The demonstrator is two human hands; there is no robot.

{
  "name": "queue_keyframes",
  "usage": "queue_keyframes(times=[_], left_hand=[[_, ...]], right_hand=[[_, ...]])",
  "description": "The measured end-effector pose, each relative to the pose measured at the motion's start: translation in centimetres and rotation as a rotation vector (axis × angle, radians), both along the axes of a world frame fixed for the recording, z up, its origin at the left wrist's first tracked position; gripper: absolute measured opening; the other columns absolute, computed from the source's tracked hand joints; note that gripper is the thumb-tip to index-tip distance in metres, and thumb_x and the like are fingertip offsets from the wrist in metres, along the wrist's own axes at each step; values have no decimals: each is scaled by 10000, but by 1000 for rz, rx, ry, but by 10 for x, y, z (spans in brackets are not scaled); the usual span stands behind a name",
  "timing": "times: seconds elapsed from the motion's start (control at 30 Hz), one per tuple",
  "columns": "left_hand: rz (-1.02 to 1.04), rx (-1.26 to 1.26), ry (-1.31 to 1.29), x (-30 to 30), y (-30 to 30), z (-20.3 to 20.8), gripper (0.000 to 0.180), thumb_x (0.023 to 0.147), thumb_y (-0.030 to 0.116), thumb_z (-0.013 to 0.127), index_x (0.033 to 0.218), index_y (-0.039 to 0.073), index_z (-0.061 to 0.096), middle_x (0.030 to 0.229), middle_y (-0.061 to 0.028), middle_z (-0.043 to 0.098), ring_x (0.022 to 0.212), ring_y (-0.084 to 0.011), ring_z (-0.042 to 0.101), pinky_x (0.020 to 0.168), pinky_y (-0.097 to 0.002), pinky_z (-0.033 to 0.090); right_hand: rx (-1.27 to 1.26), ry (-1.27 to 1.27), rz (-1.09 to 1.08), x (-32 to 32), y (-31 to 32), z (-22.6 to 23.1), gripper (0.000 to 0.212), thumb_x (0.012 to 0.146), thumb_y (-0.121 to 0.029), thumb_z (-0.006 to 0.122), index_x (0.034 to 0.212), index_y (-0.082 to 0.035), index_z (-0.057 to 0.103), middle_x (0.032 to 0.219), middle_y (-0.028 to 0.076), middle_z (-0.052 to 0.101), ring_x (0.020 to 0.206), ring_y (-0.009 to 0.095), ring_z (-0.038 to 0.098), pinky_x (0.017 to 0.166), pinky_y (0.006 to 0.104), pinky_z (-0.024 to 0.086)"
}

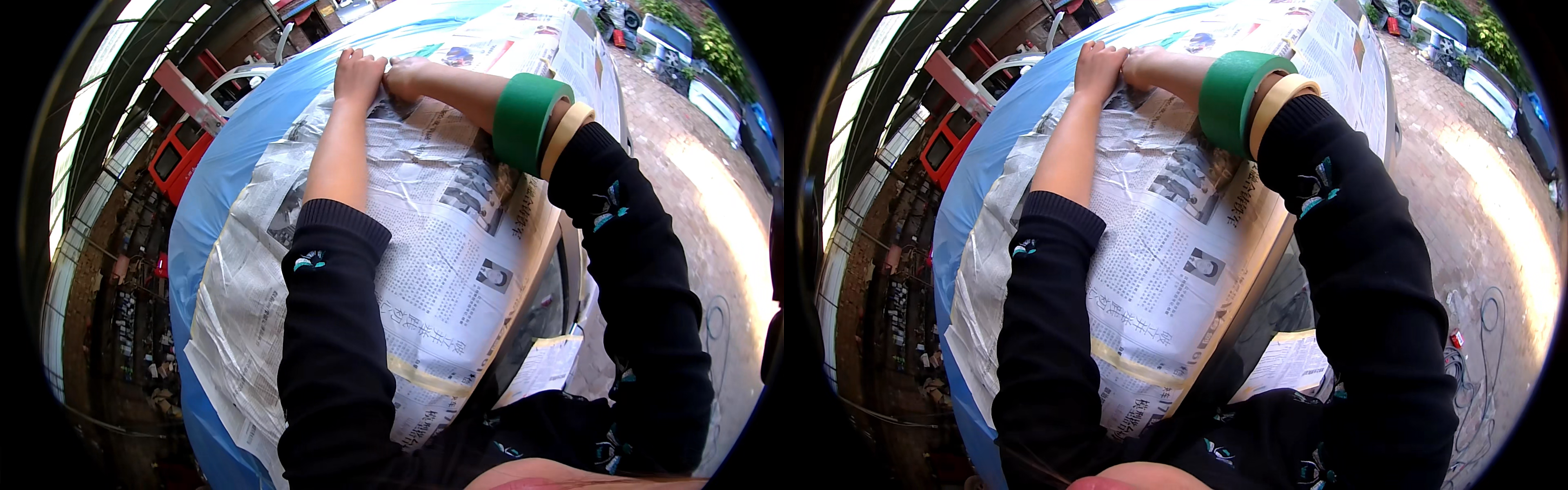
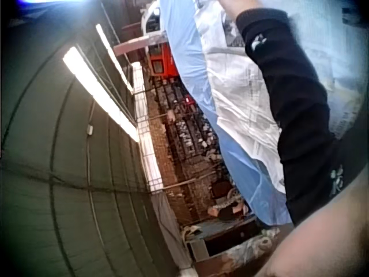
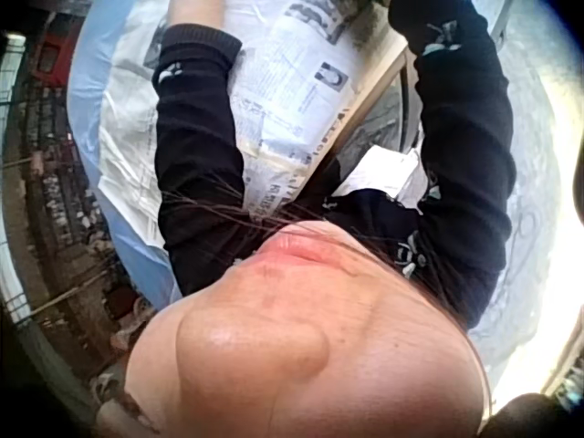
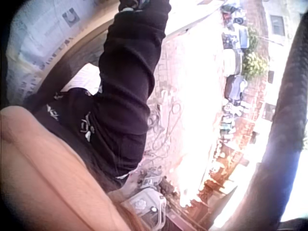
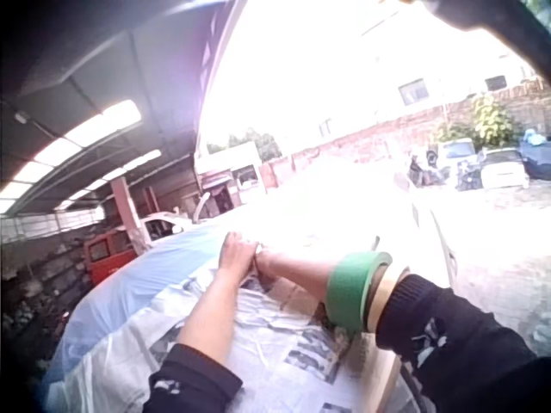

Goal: The person places sheets of newspaper onto the hood of a car and secures them using masking tape. They smooth the paper to ensure it adheres to the surface and apply tape along the edges to hold the newspaper in place.

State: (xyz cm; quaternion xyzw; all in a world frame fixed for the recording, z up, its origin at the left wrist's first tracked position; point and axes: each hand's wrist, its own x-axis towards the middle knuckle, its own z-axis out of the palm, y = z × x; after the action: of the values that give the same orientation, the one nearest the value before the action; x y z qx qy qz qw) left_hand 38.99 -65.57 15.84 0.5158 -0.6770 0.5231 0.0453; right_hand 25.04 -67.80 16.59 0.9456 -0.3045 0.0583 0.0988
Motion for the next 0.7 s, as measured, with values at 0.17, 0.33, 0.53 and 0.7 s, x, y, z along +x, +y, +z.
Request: queue_keyframes(times=[0.17,0.33,0.53,0.7], left_hand=[[48,41,-13,0,-1,-1,144,824,141,527,817,159,669,822,-34,687,884,-198,627,874,-347,402],[135,38,71,-2,-10,-2,155,830,123,516,823,123,671,860,-72,698,897,-217,650,865,-363,414],[204,82,215,1,-8,-3,173,833,125,508,861,96,676,919,-114,699,962,-245,638,877,-385,410],[328,32,377,-4,-7,1,164,834,140,531,880,106,684,923,-108,703,969,-250,641,881,-396,405]], right_hand=[[1,99,-26,3,-1,2,482,752,-117,712,1226,-137,627,1376,162,485,1259,265,489,994,356,442],[-17,123,28,6,-8,-1,460,735,-109,717,1188,-157,656,1353,145,512,1259,269,477,978,372,453],[2,20,-50,10,-4,-5,475,746,-134,720,1214,-169,643,1338,136,517,1244,274,490,957,386,467],[-37,111,-74,10,-7,-2,513,820,-170,627,1313,-263,523,1441,184,385,1192,324,540,941,379,474]])
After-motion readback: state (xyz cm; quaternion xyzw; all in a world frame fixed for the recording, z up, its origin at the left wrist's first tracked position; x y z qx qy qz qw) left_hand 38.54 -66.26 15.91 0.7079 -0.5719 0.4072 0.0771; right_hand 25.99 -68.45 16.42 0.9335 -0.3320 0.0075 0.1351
